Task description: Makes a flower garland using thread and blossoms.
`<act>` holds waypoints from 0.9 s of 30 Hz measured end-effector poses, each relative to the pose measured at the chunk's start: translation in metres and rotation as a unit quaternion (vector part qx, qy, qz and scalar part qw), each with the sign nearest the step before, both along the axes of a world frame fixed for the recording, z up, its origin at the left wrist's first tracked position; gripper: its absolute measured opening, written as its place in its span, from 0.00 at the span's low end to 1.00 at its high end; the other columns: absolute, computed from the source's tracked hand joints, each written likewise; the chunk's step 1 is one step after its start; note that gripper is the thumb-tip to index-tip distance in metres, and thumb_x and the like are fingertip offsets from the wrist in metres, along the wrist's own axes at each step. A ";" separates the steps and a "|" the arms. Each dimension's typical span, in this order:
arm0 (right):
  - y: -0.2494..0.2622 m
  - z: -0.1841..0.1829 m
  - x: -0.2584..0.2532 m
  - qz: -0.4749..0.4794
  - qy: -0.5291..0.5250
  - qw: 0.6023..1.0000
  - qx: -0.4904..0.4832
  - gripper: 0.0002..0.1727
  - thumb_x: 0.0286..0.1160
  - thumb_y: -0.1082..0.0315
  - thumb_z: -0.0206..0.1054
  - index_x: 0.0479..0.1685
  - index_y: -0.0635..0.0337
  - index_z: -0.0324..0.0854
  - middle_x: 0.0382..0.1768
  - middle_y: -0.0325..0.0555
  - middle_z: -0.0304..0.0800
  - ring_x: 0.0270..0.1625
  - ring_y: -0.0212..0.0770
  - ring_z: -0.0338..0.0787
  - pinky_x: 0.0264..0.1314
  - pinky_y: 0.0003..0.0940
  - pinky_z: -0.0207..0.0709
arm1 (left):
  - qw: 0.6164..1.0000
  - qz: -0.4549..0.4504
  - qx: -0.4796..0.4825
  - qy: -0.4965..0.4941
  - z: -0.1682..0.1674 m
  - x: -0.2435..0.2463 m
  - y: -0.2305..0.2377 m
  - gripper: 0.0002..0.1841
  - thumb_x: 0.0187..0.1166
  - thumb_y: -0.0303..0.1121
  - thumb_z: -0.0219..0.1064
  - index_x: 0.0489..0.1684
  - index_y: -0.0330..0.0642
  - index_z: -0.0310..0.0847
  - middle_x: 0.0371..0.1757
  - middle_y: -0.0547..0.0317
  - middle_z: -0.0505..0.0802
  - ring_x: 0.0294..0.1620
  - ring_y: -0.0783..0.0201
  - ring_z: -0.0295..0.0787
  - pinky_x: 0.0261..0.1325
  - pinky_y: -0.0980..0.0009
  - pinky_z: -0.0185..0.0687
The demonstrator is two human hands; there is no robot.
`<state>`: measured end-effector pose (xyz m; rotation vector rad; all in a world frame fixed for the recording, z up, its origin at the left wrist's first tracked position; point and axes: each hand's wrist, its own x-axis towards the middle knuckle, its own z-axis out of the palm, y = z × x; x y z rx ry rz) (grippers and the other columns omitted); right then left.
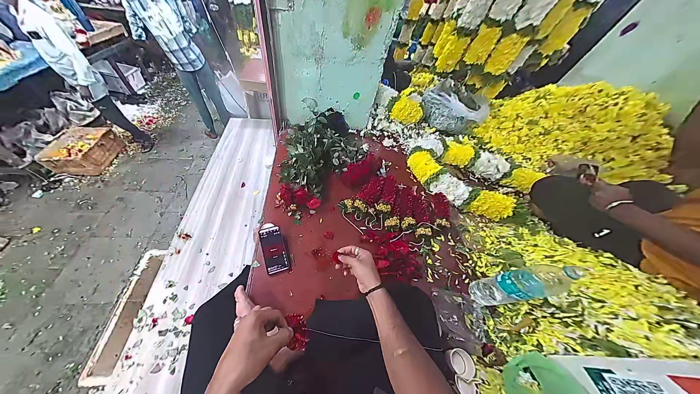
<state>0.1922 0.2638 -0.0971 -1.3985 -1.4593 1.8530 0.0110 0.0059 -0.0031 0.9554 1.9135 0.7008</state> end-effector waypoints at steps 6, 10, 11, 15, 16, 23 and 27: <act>0.002 0.004 0.004 0.015 0.042 0.999 0.011 0.10 0.76 0.79 0.63 0.49 0.69 0.89 0.37 0.53 0.94 0.30 0.40 0.90 0.31 0.33 0.84 | 1.000 0.007 -0.014 -0.015 0.015 -0.004 -0.006 0.07 0.68 0.43 0.75 0.27 0.53 0.90 0.25 0.70 0.89 0.25 0.71 0.82 0.31 0.64 0.80; 0.003 -0.003 0.010 0.047 0.091 0.994 0.031 0.16 0.76 0.82 0.61 0.58 0.67 0.88 0.45 0.54 0.94 0.37 0.42 0.91 0.41 0.37 0.87 | 1.000 -0.002 -0.028 -0.015 0.023 -0.004 0.000 0.08 0.69 0.43 0.74 0.26 0.52 0.90 0.23 0.71 0.85 0.23 0.72 0.76 0.30 0.67 0.73; 0.004 -0.004 0.010 0.056 0.100 0.992 0.048 0.19 0.71 0.84 0.63 0.58 0.66 0.89 0.45 0.54 0.94 0.38 0.43 0.92 0.43 0.39 0.89 | 0.999 -0.002 -0.032 -0.017 0.024 -0.005 0.001 0.08 0.70 0.43 0.74 0.26 0.52 0.90 0.23 0.71 0.85 0.23 0.72 0.75 0.30 0.67 0.72; 0.001 -0.007 0.007 0.064 0.097 0.989 0.094 0.19 0.64 0.83 0.74 0.57 0.63 0.90 0.44 0.52 0.96 0.38 0.43 0.94 0.44 0.40 0.91 | 0.999 0.004 -0.029 -0.022 0.021 -0.006 0.001 0.08 0.70 0.43 0.74 0.26 0.53 0.90 0.20 0.72 0.83 0.20 0.72 0.73 0.28 0.67 0.70; -0.001 -0.007 0.006 0.064 0.090 0.988 0.104 0.17 0.66 0.80 0.75 0.55 0.63 0.91 0.43 0.51 0.97 0.36 0.42 0.94 0.43 0.39 0.91 | 0.999 0.004 -0.029 -0.022 0.020 -0.006 0.000 0.08 0.70 0.43 0.74 0.26 0.53 0.90 0.20 0.72 0.83 0.20 0.72 0.73 0.28 0.67 0.70; -0.020 0.010 -0.005 0.058 0.108 0.979 0.164 0.16 0.68 0.79 0.74 0.56 0.62 0.86 0.42 0.48 0.95 0.38 0.43 0.95 0.44 0.41 0.93 | 0.998 0.036 -0.047 -0.013 0.015 -0.008 0.005 0.08 0.70 0.43 0.74 0.27 0.52 0.91 0.19 0.71 0.84 0.20 0.72 0.76 0.29 0.65 0.73; -0.052 0.047 -0.011 0.058 0.152 0.983 0.082 0.30 0.60 0.84 0.77 0.67 0.61 0.77 0.38 0.54 0.96 0.36 0.49 0.97 0.41 0.43 0.93 | 0.995 0.084 -0.054 -0.024 0.010 -0.007 0.011 0.09 0.71 0.44 0.75 0.29 0.51 0.94 0.25 0.70 0.92 0.27 0.72 0.85 0.37 0.63 0.83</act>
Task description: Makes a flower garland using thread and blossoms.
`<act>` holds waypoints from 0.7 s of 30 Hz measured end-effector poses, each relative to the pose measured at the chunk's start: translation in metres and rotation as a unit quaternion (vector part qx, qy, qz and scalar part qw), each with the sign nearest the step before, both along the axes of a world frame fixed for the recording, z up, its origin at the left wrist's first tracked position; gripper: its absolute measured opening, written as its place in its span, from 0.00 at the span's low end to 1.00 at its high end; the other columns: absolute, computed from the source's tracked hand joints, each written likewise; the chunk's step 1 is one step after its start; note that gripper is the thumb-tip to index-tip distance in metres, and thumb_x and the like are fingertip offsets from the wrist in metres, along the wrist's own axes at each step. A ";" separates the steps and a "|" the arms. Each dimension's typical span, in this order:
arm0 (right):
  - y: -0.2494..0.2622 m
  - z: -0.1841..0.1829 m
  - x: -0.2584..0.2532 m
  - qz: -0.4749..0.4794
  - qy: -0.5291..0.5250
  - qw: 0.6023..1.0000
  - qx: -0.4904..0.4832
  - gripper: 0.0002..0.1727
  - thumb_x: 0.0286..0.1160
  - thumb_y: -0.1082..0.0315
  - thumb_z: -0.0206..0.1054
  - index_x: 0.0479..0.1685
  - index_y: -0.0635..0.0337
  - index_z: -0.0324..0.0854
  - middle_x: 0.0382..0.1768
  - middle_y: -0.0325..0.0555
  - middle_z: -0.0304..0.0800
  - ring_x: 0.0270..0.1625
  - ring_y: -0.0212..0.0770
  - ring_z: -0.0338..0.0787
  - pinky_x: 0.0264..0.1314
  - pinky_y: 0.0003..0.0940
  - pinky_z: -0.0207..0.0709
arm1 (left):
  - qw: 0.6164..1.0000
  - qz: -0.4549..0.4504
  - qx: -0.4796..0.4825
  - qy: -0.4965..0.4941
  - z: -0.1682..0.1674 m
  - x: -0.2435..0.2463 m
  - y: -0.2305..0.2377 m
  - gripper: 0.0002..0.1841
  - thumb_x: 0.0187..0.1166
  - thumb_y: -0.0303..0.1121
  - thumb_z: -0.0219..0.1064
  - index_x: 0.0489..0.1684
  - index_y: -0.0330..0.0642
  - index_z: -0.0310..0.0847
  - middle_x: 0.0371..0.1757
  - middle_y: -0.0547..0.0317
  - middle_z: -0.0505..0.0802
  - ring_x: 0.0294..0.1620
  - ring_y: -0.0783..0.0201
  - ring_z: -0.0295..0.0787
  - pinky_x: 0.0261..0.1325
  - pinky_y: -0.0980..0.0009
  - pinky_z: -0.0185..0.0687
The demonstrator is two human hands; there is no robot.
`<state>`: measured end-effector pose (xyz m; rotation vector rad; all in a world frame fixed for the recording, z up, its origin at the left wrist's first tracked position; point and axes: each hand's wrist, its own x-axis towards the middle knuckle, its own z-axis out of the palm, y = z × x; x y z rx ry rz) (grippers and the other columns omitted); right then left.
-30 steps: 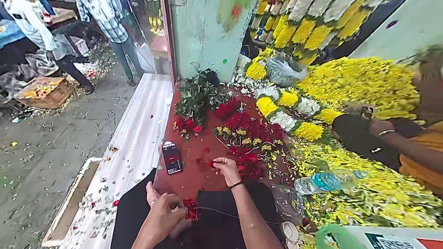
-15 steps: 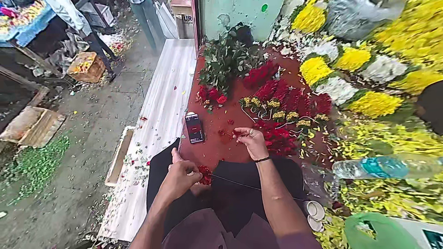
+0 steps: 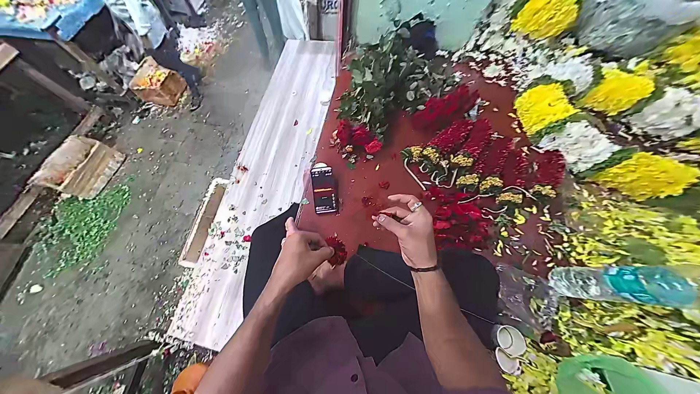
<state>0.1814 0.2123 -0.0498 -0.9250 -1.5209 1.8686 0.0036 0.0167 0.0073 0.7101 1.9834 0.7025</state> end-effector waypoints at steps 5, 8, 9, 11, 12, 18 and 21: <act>-0.059 0.030 0.001 0.112 -0.003 0.988 -0.108 0.31 0.60 0.79 0.79 0.67 0.66 0.73 0.31 0.56 0.94 0.30 0.46 0.95 0.34 0.37 0.90 | 0.999 -0.010 0.015 -0.041 -0.005 0.002 0.000 0.09 0.78 0.40 0.72 0.41 0.48 0.96 0.33 0.66 0.95 0.33 0.73 0.89 0.43 0.65 0.86; -0.073 0.021 -0.004 0.126 -0.059 0.985 -0.099 0.31 0.59 0.78 0.80 0.66 0.67 0.73 0.29 0.53 0.94 0.26 0.44 0.93 0.29 0.34 0.88 | 0.997 -0.053 0.015 -0.056 -0.003 0.005 0.004 0.09 0.75 0.35 0.72 0.47 0.49 0.96 0.41 0.66 0.97 0.40 0.73 0.91 0.50 0.64 0.88; -0.073 0.019 -0.005 0.123 -0.078 0.985 -0.096 0.32 0.58 0.77 0.81 0.65 0.66 0.73 0.29 0.52 0.94 0.25 0.43 0.93 0.26 0.33 0.87 | 0.996 -0.063 0.018 -0.060 -0.002 0.006 0.005 0.10 0.74 0.35 0.72 0.48 0.49 0.95 0.42 0.66 0.96 0.40 0.73 0.90 0.49 0.64 0.87; -0.070 0.017 -0.006 0.124 -0.108 0.982 -0.094 0.33 0.56 0.76 0.83 0.65 0.64 0.73 0.27 0.51 0.94 0.22 0.41 0.91 0.21 0.30 0.83 | 0.995 -0.073 0.030 -0.067 -0.004 0.007 0.005 0.10 0.73 0.39 0.74 0.47 0.49 0.96 0.40 0.66 0.96 0.37 0.73 0.89 0.47 0.66 0.87; -0.069 0.016 -0.006 0.128 -0.120 0.980 -0.095 0.34 0.55 0.75 0.84 0.66 0.63 0.74 0.26 0.50 0.92 0.20 0.40 0.89 0.20 0.30 0.82 | 0.994 -0.077 0.038 -0.073 -0.006 0.007 0.005 0.10 0.74 0.42 0.75 0.45 0.49 0.96 0.40 0.66 0.96 0.37 0.74 0.90 0.47 0.67 0.87; -0.056 0.010 0.003 0.189 -0.176 0.956 -0.140 0.43 0.53 0.69 0.88 0.74 0.60 0.70 0.19 0.42 0.84 0.15 0.32 0.81 0.19 0.25 0.77 | 0.990 -0.069 0.050 -0.116 -0.015 0.010 0.004 0.08 0.75 0.40 0.77 0.39 0.46 0.96 0.34 0.66 0.95 0.34 0.75 0.88 0.44 0.70 0.86; -0.045 0.007 0.010 0.229 -0.164 0.950 -0.131 0.47 0.49 0.67 0.88 0.78 0.57 0.70 0.22 0.39 0.84 0.20 0.30 0.80 0.25 0.24 0.76 | 0.988 -0.050 0.035 -0.143 -0.017 0.012 0.007 0.06 0.73 0.36 0.77 0.35 0.44 0.95 0.31 0.66 0.95 0.32 0.75 0.88 0.43 0.70 0.86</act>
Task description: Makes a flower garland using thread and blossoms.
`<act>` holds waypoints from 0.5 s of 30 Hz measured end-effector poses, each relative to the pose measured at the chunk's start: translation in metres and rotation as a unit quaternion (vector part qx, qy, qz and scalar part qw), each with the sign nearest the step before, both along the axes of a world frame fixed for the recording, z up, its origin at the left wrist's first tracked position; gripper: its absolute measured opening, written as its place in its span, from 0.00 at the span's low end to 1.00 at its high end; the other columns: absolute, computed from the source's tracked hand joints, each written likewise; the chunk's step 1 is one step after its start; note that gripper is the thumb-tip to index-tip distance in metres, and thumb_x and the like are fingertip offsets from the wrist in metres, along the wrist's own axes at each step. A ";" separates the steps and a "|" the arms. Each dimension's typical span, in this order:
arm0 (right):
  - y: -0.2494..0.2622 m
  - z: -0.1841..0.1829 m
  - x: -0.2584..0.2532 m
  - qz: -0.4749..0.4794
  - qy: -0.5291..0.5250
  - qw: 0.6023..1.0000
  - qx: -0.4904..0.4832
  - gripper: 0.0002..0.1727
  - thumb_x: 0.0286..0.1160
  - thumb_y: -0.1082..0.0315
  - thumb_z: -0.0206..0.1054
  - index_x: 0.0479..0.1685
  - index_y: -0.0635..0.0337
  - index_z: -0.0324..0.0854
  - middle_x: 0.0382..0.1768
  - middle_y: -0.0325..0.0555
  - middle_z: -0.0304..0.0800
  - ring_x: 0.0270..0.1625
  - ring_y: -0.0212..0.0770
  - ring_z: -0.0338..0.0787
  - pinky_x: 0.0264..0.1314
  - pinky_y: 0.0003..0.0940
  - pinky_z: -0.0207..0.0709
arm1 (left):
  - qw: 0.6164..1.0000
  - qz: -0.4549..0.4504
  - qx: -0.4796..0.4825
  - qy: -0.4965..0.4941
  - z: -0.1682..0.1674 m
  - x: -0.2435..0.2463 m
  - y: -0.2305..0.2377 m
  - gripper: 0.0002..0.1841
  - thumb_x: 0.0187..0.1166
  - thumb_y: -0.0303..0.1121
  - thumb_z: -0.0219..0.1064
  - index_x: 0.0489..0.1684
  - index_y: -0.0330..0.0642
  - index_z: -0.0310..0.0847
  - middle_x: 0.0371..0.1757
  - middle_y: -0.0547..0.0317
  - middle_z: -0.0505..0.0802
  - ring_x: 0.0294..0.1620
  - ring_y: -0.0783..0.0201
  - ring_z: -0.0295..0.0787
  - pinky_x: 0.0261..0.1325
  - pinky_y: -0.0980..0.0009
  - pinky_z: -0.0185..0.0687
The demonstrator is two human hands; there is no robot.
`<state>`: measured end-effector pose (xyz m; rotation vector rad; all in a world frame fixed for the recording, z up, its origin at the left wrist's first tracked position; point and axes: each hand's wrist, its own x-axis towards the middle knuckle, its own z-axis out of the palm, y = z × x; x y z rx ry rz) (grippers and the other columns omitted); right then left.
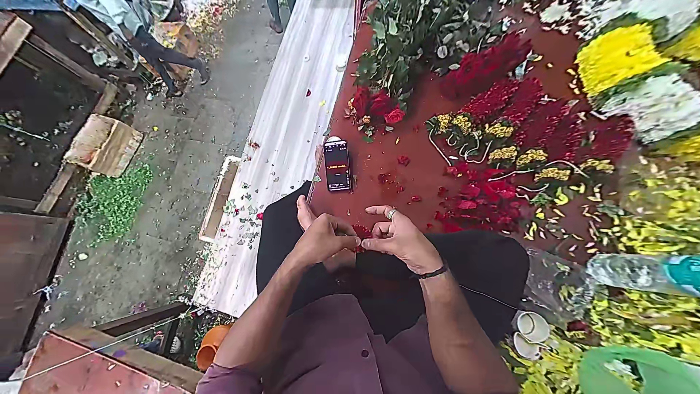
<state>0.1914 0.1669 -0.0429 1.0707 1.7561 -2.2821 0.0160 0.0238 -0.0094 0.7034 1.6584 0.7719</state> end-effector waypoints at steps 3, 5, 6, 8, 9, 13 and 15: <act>0.009 -0.002 0.007 0.016 0.031 0.996 0.079 0.50 0.45 0.63 0.89 0.80 0.53 0.73 0.33 0.39 0.87 0.34 0.36 0.86 0.38 0.33 0.84 | 0.999 0.030 -0.028 0.023 -0.002 -0.003 0.000 0.06 0.70 0.37 0.77 0.27 0.47 0.93 0.25 0.67 0.91 0.27 0.74 0.84 0.37 0.67 0.81; 0.009 -0.005 0.008 0.051 0.026 0.989 0.135 0.54 0.43 0.57 0.88 0.84 0.46 0.70 0.52 0.39 0.89 0.53 0.39 0.87 0.51 0.40 0.84 | 0.998 0.038 -0.039 0.032 -0.001 -0.007 0.000 0.07 0.69 0.38 0.77 0.24 0.47 0.91 0.23 0.67 0.90 0.26 0.72 0.83 0.37 0.65 0.80; 0.008 -0.007 0.008 0.079 0.026 0.989 0.122 0.56 0.44 0.56 0.89 0.87 0.44 0.66 0.63 0.39 0.88 0.65 0.40 0.86 0.62 0.44 0.84 | 0.998 0.041 -0.042 0.033 0.001 -0.009 0.001 0.07 0.68 0.37 0.78 0.23 0.46 0.91 0.23 0.67 0.90 0.27 0.72 0.84 0.37 0.65 0.81; 0.005 -0.015 0.007 0.108 0.039 0.990 0.079 0.56 0.48 0.57 0.88 0.88 0.47 0.64 0.68 0.42 0.87 0.63 0.39 0.89 0.64 0.41 0.86 | 0.997 0.047 -0.049 0.038 0.002 -0.013 0.002 0.08 0.67 0.37 0.78 0.21 0.46 0.89 0.23 0.67 0.89 0.27 0.72 0.83 0.37 0.65 0.80; 0.004 -0.020 0.007 0.099 0.051 0.990 0.080 0.50 0.53 0.58 0.87 0.85 0.52 0.69 0.62 0.43 0.90 0.50 0.37 0.92 0.53 0.36 0.89 | 0.996 0.056 -0.051 0.038 0.002 -0.015 0.002 0.08 0.66 0.36 0.78 0.20 0.46 0.89 0.22 0.67 0.89 0.27 0.72 0.83 0.37 0.65 0.80; 0.014 -0.020 0.010 0.029 0.092 0.985 0.140 0.08 0.69 0.63 0.77 0.39 0.56 0.94 0.34 0.36 0.95 0.36 0.28 0.90 0.42 0.28 0.85 | 0.993 0.097 -0.055 0.029 0.001 -0.024 0.000 0.09 0.64 0.33 0.80 0.19 0.43 0.89 0.22 0.64 0.90 0.28 0.70 0.84 0.39 0.65 0.80; 0.019 -0.013 0.013 0.052 0.117 0.982 0.138 0.07 0.70 0.62 0.76 0.33 0.55 0.94 0.33 0.35 0.94 0.38 0.27 0.90 0.44 0.27 0.85 | 0.992 0.104 -0.062 0.036 0.002 -0.026 0.000 0.10 0.65 0.34 0.80 0.18 0.44 0.88 0.22 0.65 0.89 0.27 0.70 0.83 0.38 0.64 0.80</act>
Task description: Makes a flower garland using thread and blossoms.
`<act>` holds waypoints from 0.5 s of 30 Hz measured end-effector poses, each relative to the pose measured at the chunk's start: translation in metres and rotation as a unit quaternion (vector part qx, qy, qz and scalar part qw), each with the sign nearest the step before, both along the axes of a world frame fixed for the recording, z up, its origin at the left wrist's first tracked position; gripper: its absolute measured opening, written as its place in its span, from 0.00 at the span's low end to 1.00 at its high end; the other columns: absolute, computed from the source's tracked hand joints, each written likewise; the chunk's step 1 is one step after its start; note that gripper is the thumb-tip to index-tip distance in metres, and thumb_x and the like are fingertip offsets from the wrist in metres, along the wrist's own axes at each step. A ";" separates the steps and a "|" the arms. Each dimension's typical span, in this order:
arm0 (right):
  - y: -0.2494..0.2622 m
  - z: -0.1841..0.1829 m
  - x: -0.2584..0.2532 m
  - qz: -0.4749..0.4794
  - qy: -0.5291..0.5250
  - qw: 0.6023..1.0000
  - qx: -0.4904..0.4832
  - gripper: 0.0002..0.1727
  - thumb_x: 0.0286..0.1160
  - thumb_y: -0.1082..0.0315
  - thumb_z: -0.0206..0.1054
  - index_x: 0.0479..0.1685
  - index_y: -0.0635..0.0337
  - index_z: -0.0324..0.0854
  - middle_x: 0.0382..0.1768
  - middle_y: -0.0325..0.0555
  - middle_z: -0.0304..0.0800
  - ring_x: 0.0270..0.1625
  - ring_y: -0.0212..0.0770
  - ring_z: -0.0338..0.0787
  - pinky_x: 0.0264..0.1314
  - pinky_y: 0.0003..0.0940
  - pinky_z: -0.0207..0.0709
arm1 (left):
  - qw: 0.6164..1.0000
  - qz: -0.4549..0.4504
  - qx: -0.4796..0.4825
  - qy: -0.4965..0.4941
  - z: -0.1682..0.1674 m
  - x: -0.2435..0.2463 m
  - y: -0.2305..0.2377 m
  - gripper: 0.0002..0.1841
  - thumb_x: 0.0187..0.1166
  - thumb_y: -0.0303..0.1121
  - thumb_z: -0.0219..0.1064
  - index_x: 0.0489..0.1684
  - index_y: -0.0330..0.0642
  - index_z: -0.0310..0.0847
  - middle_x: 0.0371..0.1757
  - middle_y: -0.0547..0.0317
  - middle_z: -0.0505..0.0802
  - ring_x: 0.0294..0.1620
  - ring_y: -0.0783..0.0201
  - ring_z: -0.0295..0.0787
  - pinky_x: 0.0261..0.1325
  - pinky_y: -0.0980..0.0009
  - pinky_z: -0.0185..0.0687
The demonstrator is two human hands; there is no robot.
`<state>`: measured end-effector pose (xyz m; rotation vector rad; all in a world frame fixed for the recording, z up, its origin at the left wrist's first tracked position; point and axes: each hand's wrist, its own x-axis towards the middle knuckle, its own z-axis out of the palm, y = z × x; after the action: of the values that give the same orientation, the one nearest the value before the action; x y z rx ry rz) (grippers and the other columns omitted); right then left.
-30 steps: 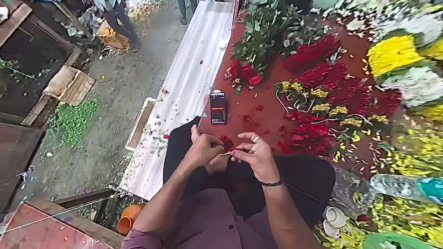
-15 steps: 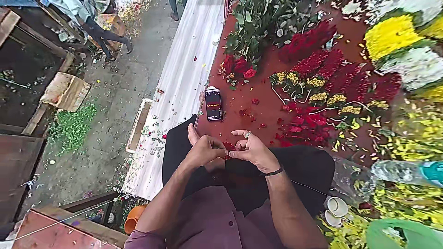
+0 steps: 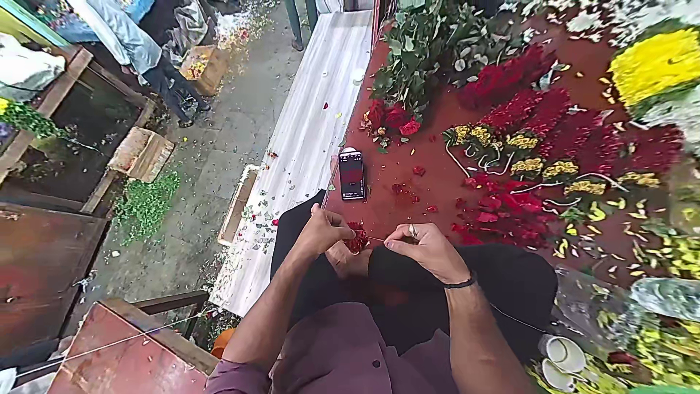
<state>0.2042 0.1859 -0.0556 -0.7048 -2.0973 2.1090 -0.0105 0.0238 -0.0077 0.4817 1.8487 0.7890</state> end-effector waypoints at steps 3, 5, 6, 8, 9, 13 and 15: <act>-0.005 0.008 0.001 0.085 0.052 0.995 -0.030 0.07 0.72 0.62 0.75 0.34 0.56 0.93 0.34 0.33 0.93 0.39 0.24 0.89 0.45 0.24 0.83 | 0.999 -0.029 -0.013 0.039 0.000 -0.001 0.002 0.11 0.66 0.37 0.79 0.18 0.45 0.87 0.20 0.65 0.88 0.25 0.69 0.83 0.36 0.61 0.80; -0.010 0.016 0.000 0.092 0.103 0.989 -0.050 0.07 0.72 0.64 0.75 0.36 0.58 0.94 0.35 0.34 0.92 0.40 0.25 0.88 0.46 0.23 0.83 | 0.986 -0.123 -0.044 0.104 0.010 0.003 0.007 0.10 0.67 0.41 0.77 0.21 0.47 0.90 0.23 0.63 0.90 0.28 0.65 0.86 0.40 0.54 0.82; -0.011 0.020 -0.001 0.074 0.128 0.988 -0.050 0.07 0.73 0.65 0.75 0.35 0.59 0.94 0.34 0.35 0.92 0.40 0.26 0.88 0.46 0.23 0.84 | 0.970 -0.196 -0.058 0.132 0.022 0.007 0.011 0.10 0.69 0.41 0.76 0.24 0.47 0.91 0.26 0.61 0.91 0.34 0.61 0.88 0.50 0.46 0.82; -0.010 0.022 -0.002 0.027 0.156 0.986 -0.046 0.05 0.71 0.68 0.76 0.35 0.61 0.94 0.34 0.37 0.92 0.39 0.29 0.89 0.46 0.25 0.85 | 0.929 -0.351 -0.030 0.115 0.045 0.020 0.017 0.08 0.72 0.38 0.75 0.32 0.43 0.93 0.33 0.53 0.94 0.43 0.50 0.91 0.58 0.32 0.79; -0.007 0.019 -0.003 0.014 0.163 0.985 -0.049 0.05 0.71 0.69 0.76 0.36 0.61 0.94 0.34 0.38 0.92 0.40 0.30 0.89 0.46 0.27 0.86 | 0.909 -0.408 0.008 0.088 0.054 0.026 0.021 0.07 0.72 0.36 0.76 0.35 0.42 0.94 0.35 0.52 0.95 0.44 0.49 0.92 0.56 0.33 0.81; -0.003 0.000 -0.003 -0.050 0.153 0.973 -0.165 0.05 0.74 0.70 0.71 0.34 0.53 0.93 0.34 0.28 0.93 0.38 0.21 0.88 0.45 0.21 0.84 | 0.922 -0.325 0.209 0.012 0.068 0.039 0.047 0.07 0.76 0.34 0.73 0.38 0.40 0.93 0.37 0.57 0.94 0.39 0.66 0.90 0.48 0.60 0.87; -0.014 -0.016 0.002 -0.113 0.174 0.955 -0.210 0.04 0.77 0.68 0.68 0.41 0.50 0.87 0.33 0.27 0.88 0.33 0.19 0.84 0.38 0.18 0.79 | 0.948 -0.198 0.249 0.024 0.059 0.040 0.059 0.08 0.78 0.37 0.73 0.37 0.42 0.93 0.34 0.62 0.94 0.35 0.73 0.89 0.43 0.68 0.88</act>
<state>0.2062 0.1719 -0.0720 -0.5235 -1.3411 2.3554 0.0298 0.0825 0.0517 1.1637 1.5096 0.9638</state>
